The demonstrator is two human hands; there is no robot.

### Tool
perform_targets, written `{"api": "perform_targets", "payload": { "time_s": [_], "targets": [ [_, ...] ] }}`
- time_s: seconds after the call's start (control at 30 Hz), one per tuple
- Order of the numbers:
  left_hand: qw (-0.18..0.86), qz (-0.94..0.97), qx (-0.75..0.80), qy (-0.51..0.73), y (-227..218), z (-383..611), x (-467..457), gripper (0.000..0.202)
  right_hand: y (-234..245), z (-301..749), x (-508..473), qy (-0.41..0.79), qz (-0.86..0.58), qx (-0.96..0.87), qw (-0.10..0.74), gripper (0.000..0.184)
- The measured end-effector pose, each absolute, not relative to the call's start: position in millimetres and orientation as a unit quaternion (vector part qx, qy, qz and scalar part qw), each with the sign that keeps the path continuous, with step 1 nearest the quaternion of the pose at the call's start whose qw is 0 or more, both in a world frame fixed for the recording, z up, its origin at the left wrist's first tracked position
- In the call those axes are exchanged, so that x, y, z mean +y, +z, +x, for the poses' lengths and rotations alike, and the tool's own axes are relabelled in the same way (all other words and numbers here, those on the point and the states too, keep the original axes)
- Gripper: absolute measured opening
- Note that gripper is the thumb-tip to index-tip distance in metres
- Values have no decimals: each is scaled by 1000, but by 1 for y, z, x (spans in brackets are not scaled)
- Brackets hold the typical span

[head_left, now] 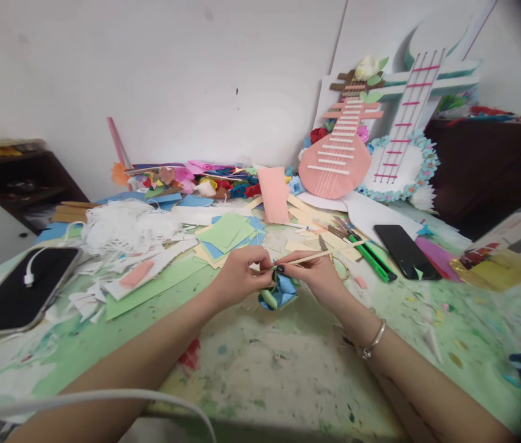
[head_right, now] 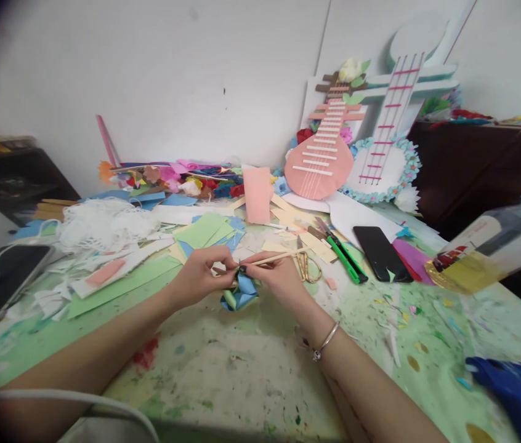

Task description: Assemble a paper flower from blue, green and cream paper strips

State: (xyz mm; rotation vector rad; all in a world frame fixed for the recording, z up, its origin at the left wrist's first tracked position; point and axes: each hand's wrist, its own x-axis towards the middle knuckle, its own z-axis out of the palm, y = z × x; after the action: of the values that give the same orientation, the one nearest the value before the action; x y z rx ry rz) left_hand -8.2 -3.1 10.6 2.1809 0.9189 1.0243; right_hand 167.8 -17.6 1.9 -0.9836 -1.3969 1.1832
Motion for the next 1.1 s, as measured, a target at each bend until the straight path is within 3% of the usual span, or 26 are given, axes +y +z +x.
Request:
{"api": "perform_targets", "payload": {
  "time_s": [0.33, 0.6, 0.93, 1.1],
  "targets": [
    [263, 825, 323, 382, 14, -10, -2, 5, -1, 169, -16, 477, -436, -566, 512, 17],
    [266, 819, 339, 378, 9, -9, 3, 4, 2, 174, -16, 425, -439, -616, 498, 9],
    [332, 837, 324, 290, 2, -10, 14, 25, -7, 178, -10, 387, -442, -620, 520, 8],
    [360, 830, 315, 287, 5, -8, 13, 27, -7, 177, -12, 387, -442, -617, 524, 10]
  ]
}}
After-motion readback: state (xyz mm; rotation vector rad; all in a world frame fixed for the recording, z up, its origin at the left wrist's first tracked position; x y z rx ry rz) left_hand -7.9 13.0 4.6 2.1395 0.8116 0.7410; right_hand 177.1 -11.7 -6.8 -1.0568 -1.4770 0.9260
